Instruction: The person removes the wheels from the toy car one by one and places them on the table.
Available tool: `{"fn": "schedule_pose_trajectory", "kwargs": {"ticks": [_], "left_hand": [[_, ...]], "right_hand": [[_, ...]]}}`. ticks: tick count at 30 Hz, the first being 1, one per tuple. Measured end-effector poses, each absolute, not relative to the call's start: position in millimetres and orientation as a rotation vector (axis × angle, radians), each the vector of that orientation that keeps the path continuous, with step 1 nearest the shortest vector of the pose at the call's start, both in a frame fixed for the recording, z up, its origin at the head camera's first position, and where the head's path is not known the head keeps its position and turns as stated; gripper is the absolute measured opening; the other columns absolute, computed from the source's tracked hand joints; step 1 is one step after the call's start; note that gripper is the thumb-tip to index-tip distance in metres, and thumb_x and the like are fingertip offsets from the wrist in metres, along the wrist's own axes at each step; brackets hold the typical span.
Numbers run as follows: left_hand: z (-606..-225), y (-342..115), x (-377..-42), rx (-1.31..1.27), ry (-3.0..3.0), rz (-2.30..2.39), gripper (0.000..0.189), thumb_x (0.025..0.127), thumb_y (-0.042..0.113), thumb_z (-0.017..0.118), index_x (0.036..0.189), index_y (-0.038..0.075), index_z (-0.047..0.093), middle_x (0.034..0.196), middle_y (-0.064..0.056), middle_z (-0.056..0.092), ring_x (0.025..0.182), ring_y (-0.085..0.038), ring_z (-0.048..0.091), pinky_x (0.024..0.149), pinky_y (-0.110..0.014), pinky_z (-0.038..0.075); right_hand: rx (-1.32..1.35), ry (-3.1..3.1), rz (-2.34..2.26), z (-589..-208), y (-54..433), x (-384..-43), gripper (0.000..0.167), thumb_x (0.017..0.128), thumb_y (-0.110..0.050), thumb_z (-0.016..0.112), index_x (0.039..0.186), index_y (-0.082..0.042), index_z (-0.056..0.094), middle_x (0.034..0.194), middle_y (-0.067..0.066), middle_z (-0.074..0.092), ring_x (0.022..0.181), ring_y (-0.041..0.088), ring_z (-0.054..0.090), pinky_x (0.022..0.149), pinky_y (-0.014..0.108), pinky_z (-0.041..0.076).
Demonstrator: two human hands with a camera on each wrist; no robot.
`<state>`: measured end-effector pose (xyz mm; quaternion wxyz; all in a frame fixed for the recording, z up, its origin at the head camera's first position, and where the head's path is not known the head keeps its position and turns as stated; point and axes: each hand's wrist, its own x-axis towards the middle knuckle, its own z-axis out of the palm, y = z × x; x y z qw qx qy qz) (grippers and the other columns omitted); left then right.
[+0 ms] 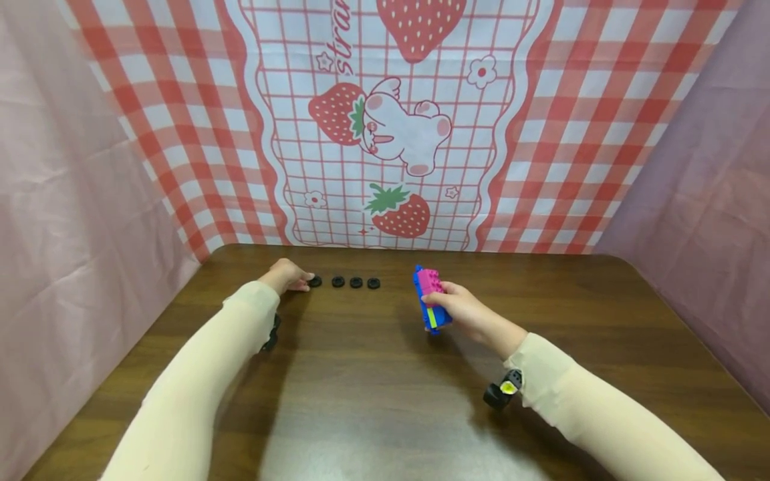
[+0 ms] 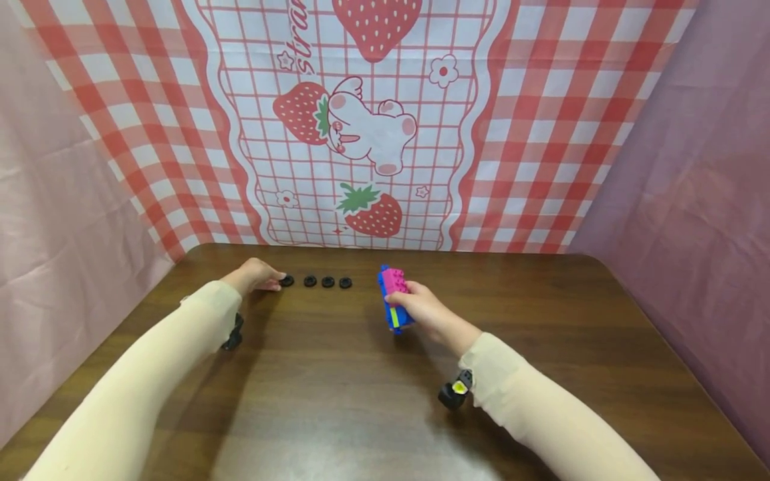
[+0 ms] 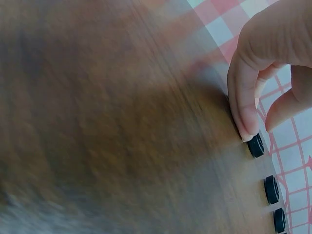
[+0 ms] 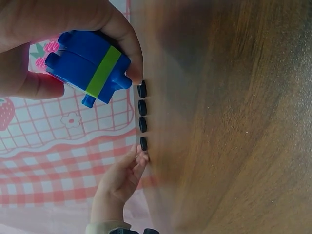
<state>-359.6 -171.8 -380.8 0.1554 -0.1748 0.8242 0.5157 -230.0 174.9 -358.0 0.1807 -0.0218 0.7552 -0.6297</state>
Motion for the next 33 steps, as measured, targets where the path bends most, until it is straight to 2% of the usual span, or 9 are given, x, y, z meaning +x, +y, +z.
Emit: {"fn": "schedule_pose_trajectory", "kwargs": {"ticks": [4, 8, 11, 18, 20, 22, 27, 30, 33], "left_hand": [[-402, -186, -378, -0.429, 2.238, 1.565, 0.07, 0.085, 0.007, 0.074, 0.138, -0.018, 0.035, 0.104, -0.028, 0.065, 0.055, -0.016, 0.069, 0.066, -0.026, 0.061], [-399, -185, -370, -0.407, 2.263, 1.57, 0.061, 0.087, 0.007, 0.072, 0.132, -0.02, 0.042, 0.098, -0.025, 0.065, 0.054, -0.015, 0.068, 0.066, -0.026, 0.061], [-379, -172, -342, -0.372, 2.391, 1.488, 0.045, 0.094, 0.01, 0.063, 0.129, -0.015, 0.05, 0.107, -0.024, 0.064, 0.055, -0.01, 0.067, 0.073, -0.026, 0.061], [-365, -164, -318, -0.234, 2.54, 1.343, 0.041, 0.099, 0.018, 0.056, 0.13, -0.009, 0.054, 0.128, -0.027, 0.058, 0.059, -0.004, 0.063, 0.084, -0.028, 0.059], [-367, -165, -319, -0.231, 2.539, 1.356, 0.04, 0.099, 0.018, 0.056, 0.129, -0.009, 0.055, 0.128, -0.027, 0.058, 0.057, -0.003, 0.061, 0.08, -0.026, 0.06], [-369, -165, -321, -0.241, 2.533, 1.4, 0.035, 0.099, 0.015, 0.056, 0.124, -0.008, 0.059, 0.115, -0.024, 0.062, 0.057, -0.005, 0.059, 0.074, -0.025, 0.06], [-361, -153, -306, -0.157, 2.572, 1.341, 0.031, 0.1, 0.013, 0.052, 0.121, -0.008, 0.059, 0.11, -0.021, 0.062, 0.079, -0.017, 0.062, 0.077, -0.027, 0.061], [-353, -145, -296, -0.082, 2.561, 1.304, 0.035, 0.102, 0.014, 0.049, 0.127, -0.009, 0.054, 0.13, -0.026, 0.055, 0.103, -0.029, 0.06, 0.086, -0.032, 0.059], [-349, -142, -294, -0.039, 2.486, 1.356, 0.037, 0.102, 0.012, 0.047, 0.13, -0.012, 0.051, 0.134, -0.029, 0.051, 0.116, -0.036, 0.055, 0.091, -0.037, 0.057]], "right_hand": [[-0.078, 2.161, -1.757, -360, 175, -230, 0.054, 0.097, -0.019, 0.054, 0.138, 0.01, 0.035, 0.097, 0.011, 0.059, 0.075, 0.016, 0.065, 0.075, 0.035, 0.06], [-0.143, 2.203, -1.726, -360, 175, -230, 0.052, 0.097, -0.019, 0.055, 0.137, 0.011, 0.039, 0.095, 0.007, 0.061, 0.078, 0.012, 0.06, 0.07, 0.025, 0.056], [-0.209, 2.232, -1.694, -359, 176, -230, 0.053, 0.098, -0.019, 0.055, 0.138, 0.011, 0.038, 0.096, 0.007, 0.06, 0.081, 0.013, 0.057, 0.069, 0.023, 0.053], [-0.3, 2.233, -1.602, -353, 176, -228, 0.052, 0.099, -0.022, 0.055, 0.138, 0.01, 0.041, 0.097, 0.008, 0.059, 0.082, 0.015, 0.057, 0.071, 0.027, 0.053], [-0.301, 2.212, -1.588, -351, 176, -228, 0.051, 0.1, -0.023, 0.054, 0.138, 0.009, 0.041, 0.098, 0.011, 0.059, 0.081, 0.015, 0.057, 0.071, 0.027, 0.054], [-0.313, 2.202, -1.572, -349, 175, -228, 0.052, 0.1, -0.024, 0.053, 0.138, 0.009, 0.04, 0.101, 0.014, 0.059, 0.081, 0.014, 0.057, 0.072, 0.028, 0.054], [-0.323, 2.192, -1.571, -346, 175, -232, 0.054, 0.101, -0.026, 0.053, 0.139, 0.01, 0.039, 0.101, 0.013, 0.059, 0.08, 0.012, 0.057, 0.071, 0.026, 0.054], [-0.307, 2.192, -1.607, -344, 174, -235, 0.054, 0.1, -0.026, 0.055, 0.138, 0.01, 0.04, 0.097, 0.008, 0.058, 0.079, 0.011, 0.056, 0.068, 0.023, 0.054], [-0.297, 2.218, -1.639, -344, 172, -237, 0.055, 0.099, -0.026, 0.056, 0.137, 0.01, 0.042, 0.098, 0.007, 0.06, 0.081, 0.011, 0.056, 0.069, 0.022, 0.052]]}}
